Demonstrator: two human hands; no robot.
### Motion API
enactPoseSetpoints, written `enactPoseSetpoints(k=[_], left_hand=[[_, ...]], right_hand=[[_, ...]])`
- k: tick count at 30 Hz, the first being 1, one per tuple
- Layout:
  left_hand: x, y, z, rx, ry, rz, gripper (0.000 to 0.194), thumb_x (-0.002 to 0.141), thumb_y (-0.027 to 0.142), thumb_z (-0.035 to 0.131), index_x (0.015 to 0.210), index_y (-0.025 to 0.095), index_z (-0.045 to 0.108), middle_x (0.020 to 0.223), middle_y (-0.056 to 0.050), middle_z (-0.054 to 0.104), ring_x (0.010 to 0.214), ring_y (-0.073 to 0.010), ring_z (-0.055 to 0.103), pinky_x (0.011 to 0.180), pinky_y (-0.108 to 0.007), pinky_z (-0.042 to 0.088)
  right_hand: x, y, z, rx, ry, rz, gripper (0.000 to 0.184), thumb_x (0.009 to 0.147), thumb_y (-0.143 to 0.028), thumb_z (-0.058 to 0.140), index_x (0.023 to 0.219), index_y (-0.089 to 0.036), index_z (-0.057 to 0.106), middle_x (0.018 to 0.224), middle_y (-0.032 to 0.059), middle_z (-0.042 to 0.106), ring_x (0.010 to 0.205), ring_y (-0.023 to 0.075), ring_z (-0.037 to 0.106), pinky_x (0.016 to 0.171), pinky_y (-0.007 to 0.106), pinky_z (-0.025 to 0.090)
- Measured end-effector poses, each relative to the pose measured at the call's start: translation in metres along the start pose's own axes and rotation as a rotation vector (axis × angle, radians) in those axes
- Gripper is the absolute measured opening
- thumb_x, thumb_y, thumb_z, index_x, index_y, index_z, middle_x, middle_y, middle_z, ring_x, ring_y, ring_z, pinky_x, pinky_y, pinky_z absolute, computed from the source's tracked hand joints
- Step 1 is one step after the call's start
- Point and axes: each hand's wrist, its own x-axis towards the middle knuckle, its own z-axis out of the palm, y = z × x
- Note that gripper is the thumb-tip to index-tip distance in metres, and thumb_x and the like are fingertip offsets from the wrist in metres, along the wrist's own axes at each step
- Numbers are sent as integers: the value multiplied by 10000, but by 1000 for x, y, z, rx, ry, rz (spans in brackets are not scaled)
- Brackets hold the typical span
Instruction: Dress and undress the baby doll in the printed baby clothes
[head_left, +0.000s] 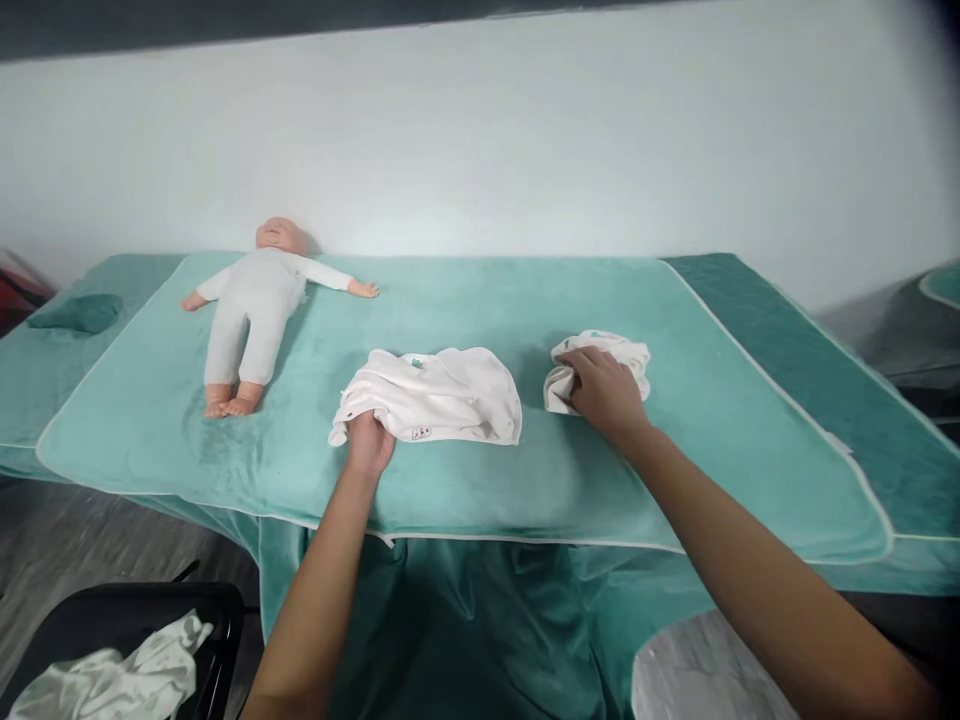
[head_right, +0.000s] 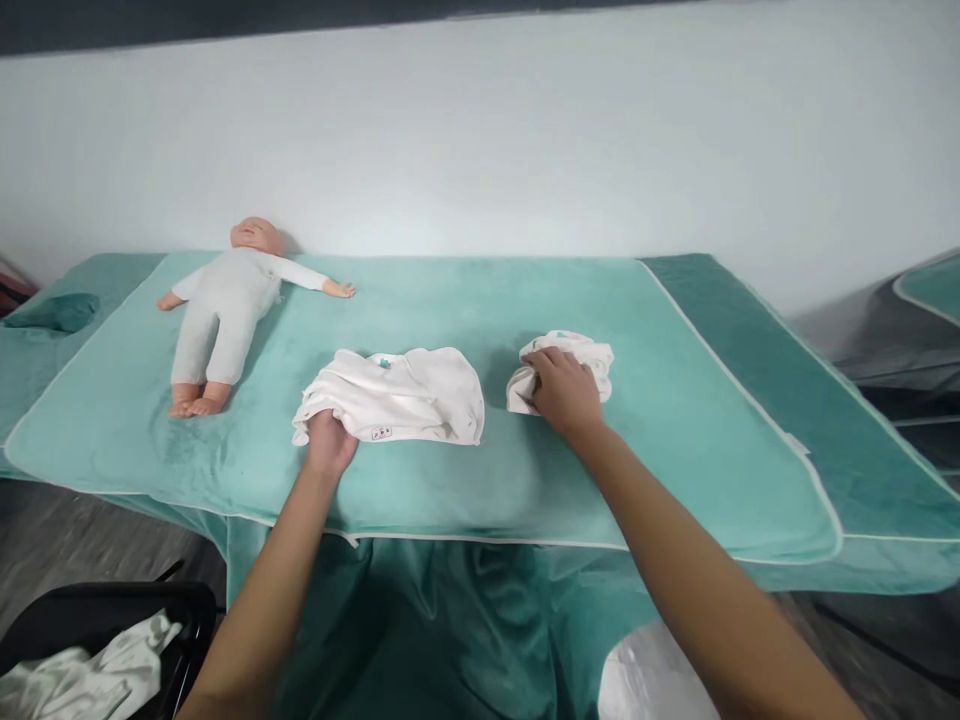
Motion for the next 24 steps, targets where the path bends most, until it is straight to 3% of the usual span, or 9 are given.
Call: enactPoseSetpoints(k=[3, 8, 11, 13, 15, 17, 19, 22, 24], left_hand=[[-21, 14, -10, 34, 0, -99, 404, 788, 433, 779, 1146, 257, 715, 1247, -81, 751, 1278, -276, 654, 1083, -427, 561], [-93, 40, -45, 154, 40, -286, 511, 756, 416, 853, 1222, 261, 710, 1410, -96, 679, 1301, -335, 642, 1025, -482, 596], [-132, 42, -62, 148, 124, -298, 551, 702, 362, 897, 1215, 258, 724, 1404, -101, 685, 1326, -348, 629, 1009, -455, 603], [-147, 40, -67, 131, 186, -273, 566, 671, 315, 920, 1201, 270, 727, 1333, -83, 724, 1304, -323, 647, 1020, -421, 594], [-151, 42, -64, 127, 215, -217, 503, 664, 292, 929, 1130, 265, 741, 1174, -58, 772, 1222, -291, 693, 1030, -406, 584], [-146, 50, -55, 132, 207, -123, 366, 643, 306, 946, 940, 237, 744, 925, -25, 776, 1063, -260, 741, 995, -398, 595], [-135, 66, -40, 161, 167, -2, 328, 637, 311, 953, 850, 227, 718, 814, -5, 740, 986, -236, 743, 972, -385, 598], [-113, 97, -11, 241, 47, 190, 501, 709, 276, 911, 1166, 277, 707, 1120, -39, 748, 1196, -248, 683, 1039, -372, 560], [-99, 120, 6, 317, -43, 278, 640, 738, 257, 893, 1325, 303, 642, 1275, -47, 708, 1236, -243, 659, 1011, -338, 562]], right_hand=[[-19, 24, -12, -47, -26, -39, 387, 854, -184, 489, 1177, -192, 702, 1247, 163, 695, 1132, 355, 603, 822, 455, 442], [-45, 83, -23, 105, 12, 40, 244, 743, -203, 545, 914, -252, 712, 1064, 147, 752, 946, 334, 664, 734, 449, 463], [-49, 77, -29, 179, 93, 69, 325, 722, -176, 515, 974, -251, 707, 1104, 146, 752, 1026, 365, 675, 843, 511, 523], [-47, 42, -35, 200, 179, -2, 390, 758, -142, 487, 1066, -239, 706, 1165, 162, 732, 1139, 372, 651, 982, 549, 510], [-44, -12, -41, 331, 204, -103, 394, 828, -140, 497, 1170, -214, 679, 1205, 147, 713, 1190, 343, 646, 1070, 552, 500], [-43, -75, -45, 513, 98, -229, 360, 944, -211, 522, 1286, -237, 633, 1284, 125, 684, 1227, 299, 645, 1084, 519, 523], [-46, -136, -47, 651, -77, -383, 365, 998, -300, 561, 1359, -251, 597, 1382, 121, 646, 1323, 298, 599, 1121, 519, 510], [-57, -204, -49, 746, -287, -510, 422, 1020, -373, 594, 1413, -222, 564, 1424, 129, 626, 1321, 316, 599, 1106, 527, 522], [-65, -229, -54, 829, -403, -604, 418, 1011, -354, 620, 1404, -222, 568, 1387, 109, 646, 1262, 285, 635, 1064, 456, 556]])
